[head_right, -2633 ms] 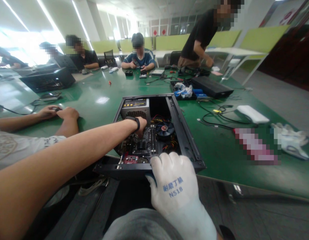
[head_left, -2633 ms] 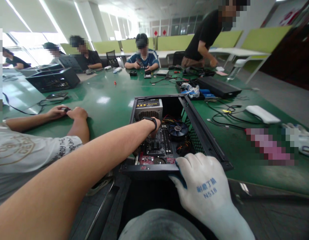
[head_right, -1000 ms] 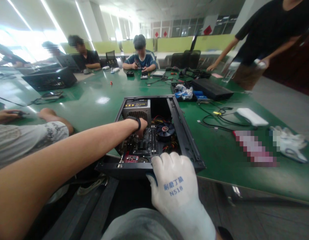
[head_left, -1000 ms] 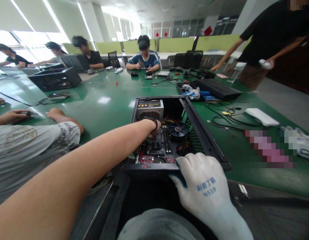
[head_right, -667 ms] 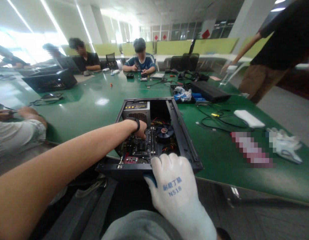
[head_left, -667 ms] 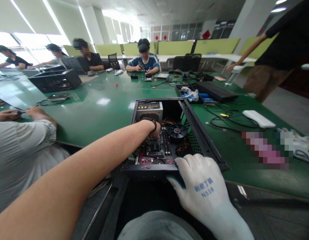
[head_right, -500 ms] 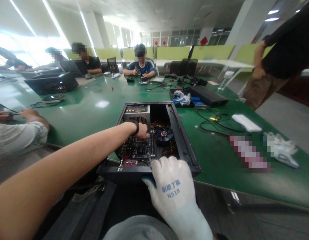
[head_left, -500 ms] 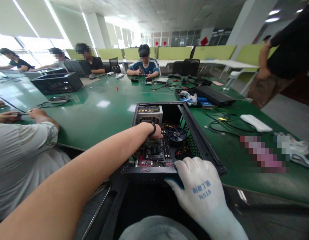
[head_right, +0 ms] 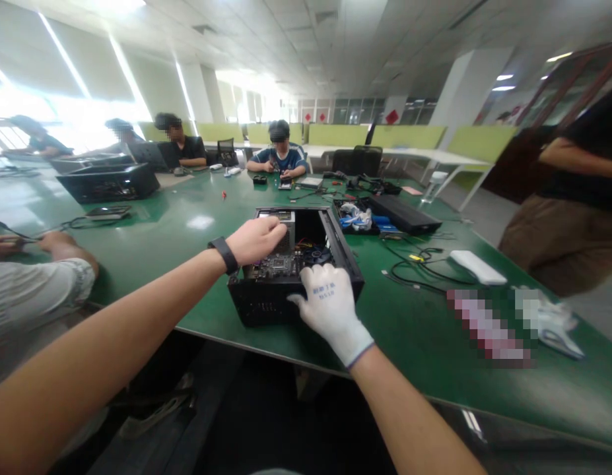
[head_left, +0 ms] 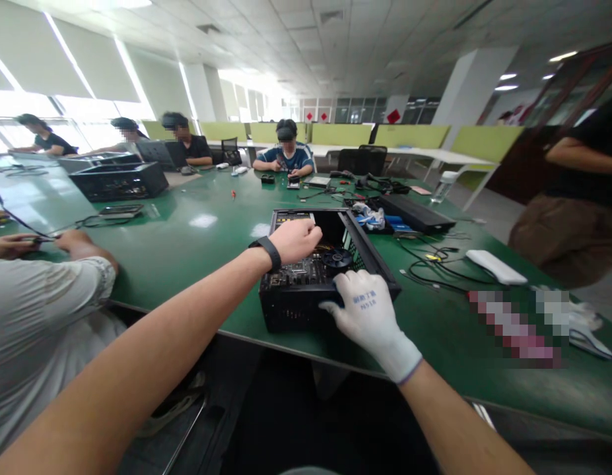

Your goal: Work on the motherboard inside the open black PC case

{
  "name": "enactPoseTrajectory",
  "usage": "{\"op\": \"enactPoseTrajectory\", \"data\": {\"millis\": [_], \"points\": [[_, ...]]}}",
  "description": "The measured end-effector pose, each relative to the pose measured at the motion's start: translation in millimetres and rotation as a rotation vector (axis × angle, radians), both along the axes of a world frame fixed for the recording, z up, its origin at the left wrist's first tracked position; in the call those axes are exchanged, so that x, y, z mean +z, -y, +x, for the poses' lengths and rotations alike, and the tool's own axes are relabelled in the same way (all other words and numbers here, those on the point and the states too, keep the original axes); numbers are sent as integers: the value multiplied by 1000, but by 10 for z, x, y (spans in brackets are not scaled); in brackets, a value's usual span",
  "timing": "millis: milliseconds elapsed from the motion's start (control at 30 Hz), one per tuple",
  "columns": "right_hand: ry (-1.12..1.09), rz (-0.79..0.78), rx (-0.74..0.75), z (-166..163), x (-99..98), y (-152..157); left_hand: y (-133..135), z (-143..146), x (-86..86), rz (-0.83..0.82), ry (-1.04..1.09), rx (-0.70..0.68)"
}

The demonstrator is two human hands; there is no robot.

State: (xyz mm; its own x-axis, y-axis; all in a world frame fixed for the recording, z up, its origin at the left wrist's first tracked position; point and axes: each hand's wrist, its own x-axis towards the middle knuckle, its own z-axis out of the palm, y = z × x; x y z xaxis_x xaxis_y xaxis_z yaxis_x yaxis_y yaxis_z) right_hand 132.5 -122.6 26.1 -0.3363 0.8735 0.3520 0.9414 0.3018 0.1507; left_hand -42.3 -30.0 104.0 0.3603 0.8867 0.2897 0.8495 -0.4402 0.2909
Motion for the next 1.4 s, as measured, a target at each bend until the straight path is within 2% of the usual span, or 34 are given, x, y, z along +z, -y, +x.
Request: {"op": "enactPoseTrajectory", "data": {"millis": [167,433,533,667,833,1000,1200,1300,1400], "points": [[20,-15,-30,-97,57,-876,81,-187,40,76,156,55],[67,-44,-110,-296,110,-2164,69,-305,-221,-20,255,98],[77,-41,-128,-348,123,-2475,76,-357,-322,-58,279,94],[81,-41,-121,-366,140,-2651,94,-452,-396,-109,293,102],[78,-62,-94,-357,160,-2561,90,-544,-422,-153,341,110],[66,-67,-80,-350,125,-2193,103,-527,-343,-161,381,82],[35,-51,-67,-274,54,-1415,45,-406,-236,-54,360,73],[22,-34,-52,-205,38,-950,-47,-326,-204,18,202,22],[13,-22,-30,-129,37,-492,-148,-215,-169,-25,-1,-49]]}}
